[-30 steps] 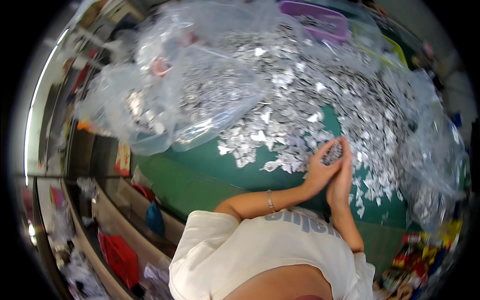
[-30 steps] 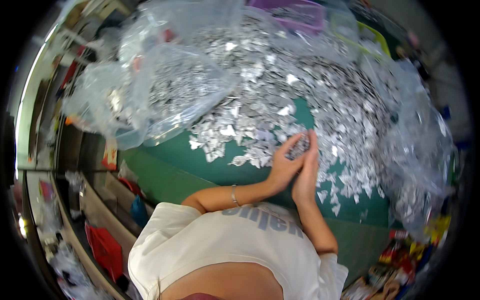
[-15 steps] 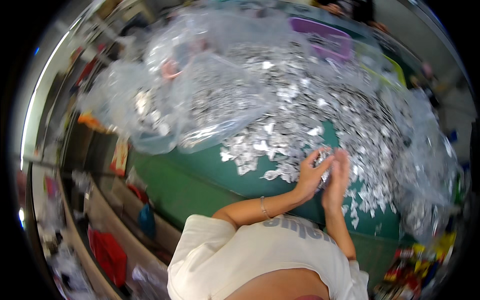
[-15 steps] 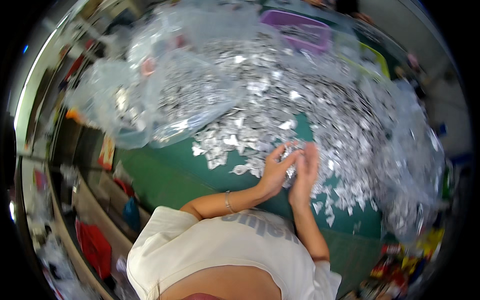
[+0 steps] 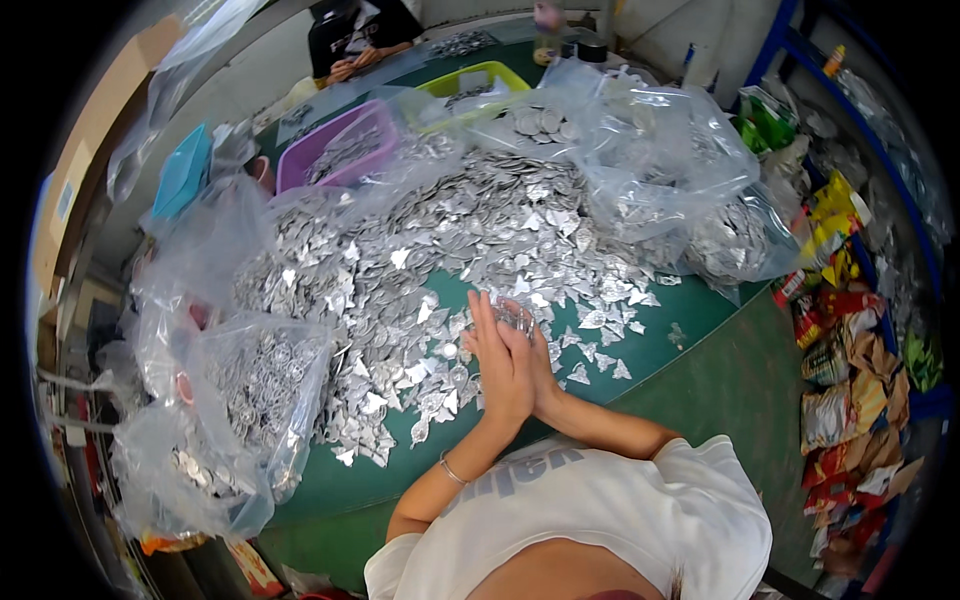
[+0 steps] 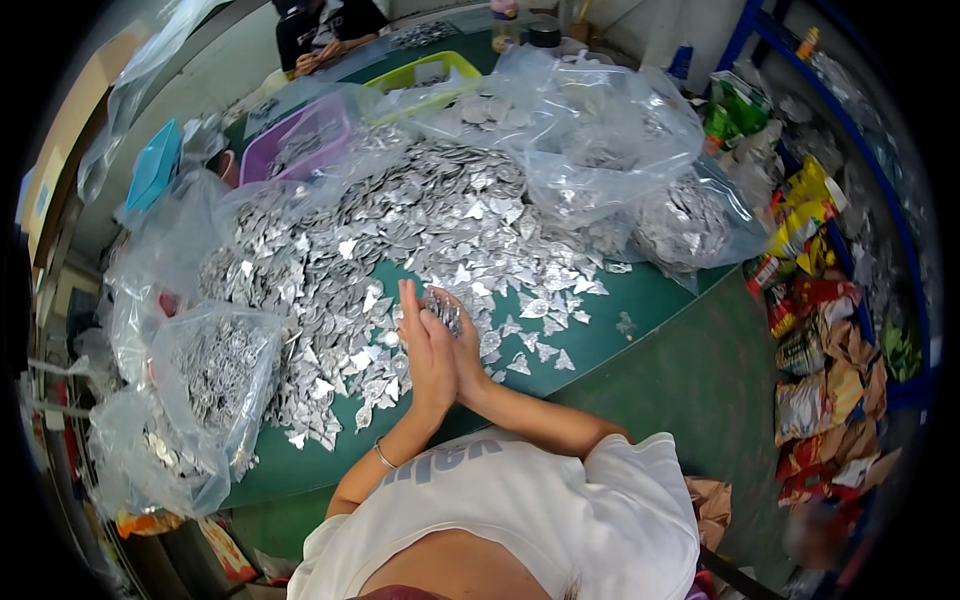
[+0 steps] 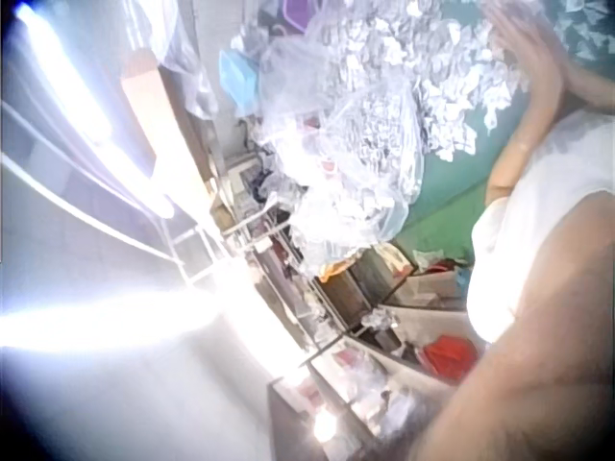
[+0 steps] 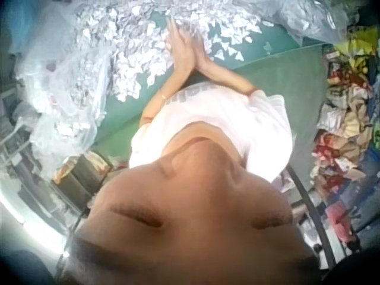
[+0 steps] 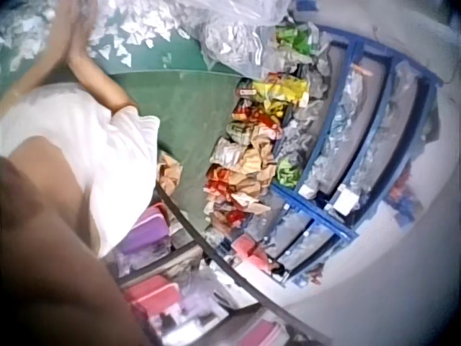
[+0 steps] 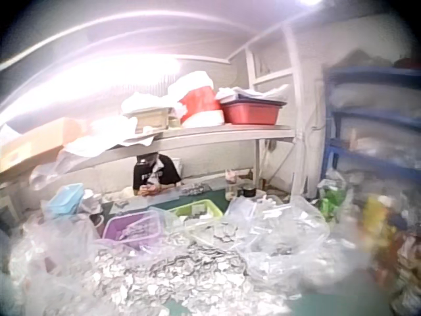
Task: The person sorts through a large pile of small silver-colored metal pieces on a green surface, picking them up by hand and placing some into a plastic bag.
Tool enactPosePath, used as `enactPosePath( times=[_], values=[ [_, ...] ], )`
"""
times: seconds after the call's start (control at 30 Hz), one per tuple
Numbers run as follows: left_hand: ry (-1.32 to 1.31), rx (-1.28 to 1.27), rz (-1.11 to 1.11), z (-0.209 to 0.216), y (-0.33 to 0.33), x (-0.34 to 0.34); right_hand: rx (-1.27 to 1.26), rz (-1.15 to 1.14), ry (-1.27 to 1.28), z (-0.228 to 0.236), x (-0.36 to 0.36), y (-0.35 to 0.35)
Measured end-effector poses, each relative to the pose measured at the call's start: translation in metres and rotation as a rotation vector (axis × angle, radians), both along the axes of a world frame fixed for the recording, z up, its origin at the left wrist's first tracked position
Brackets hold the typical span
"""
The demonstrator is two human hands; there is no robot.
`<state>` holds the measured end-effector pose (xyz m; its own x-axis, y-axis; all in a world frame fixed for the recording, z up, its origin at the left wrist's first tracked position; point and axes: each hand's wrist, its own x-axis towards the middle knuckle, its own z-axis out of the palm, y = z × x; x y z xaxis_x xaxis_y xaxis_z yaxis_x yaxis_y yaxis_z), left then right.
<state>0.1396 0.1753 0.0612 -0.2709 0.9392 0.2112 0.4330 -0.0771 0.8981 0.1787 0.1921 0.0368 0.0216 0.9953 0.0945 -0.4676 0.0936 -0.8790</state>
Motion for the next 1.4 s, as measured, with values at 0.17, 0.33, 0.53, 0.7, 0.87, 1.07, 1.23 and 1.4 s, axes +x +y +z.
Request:
enactPosePath(
  times=[0.17,0.33,0.53,0.7,0.87,1.07,1.23,1.4],
  values=[
    [0.408,0.171,-0.088,0.013,0.003,0.008,-0.225,0.127,0.176,-0.006,0.02,0.004],
    [-0.162,0.448,-0.169,0.003,0.007,0.012,-0.618,0.189,0.674,0.014,0.042,0.01],
    [-0.074,0.453,-0.032,0.0,-0.003,-0.022,-0.352,0.03,0.835,0.051,0.132,0.033],
    [-0.195,0.396,0.143,-0.01,-0.012,-0.055,0.041,-0.238,0.509,0.107,0.24,0.073],
    [-0.183,0.307,0.218,-0.023,-0.019,-0.071,-0.125,-0.471,0.223,0.105,0.349,0.15],
    [-0.15,0.204,0.274,-0.039,-0.032,-0.09,-0.342,-0.302,-0.071,0.072,0.347,0.157],
    [0.107,0.098,0.184,-0.037,-0.033,-0.101,-0.19,-0.557,-0.727,0.082,0.347,0.123],
    [0.308,0.02,0.012,-0.05,-0.027,-0.107,0.449,-0.982,-0.996,0.087,0.269,0.101]
  ],
)
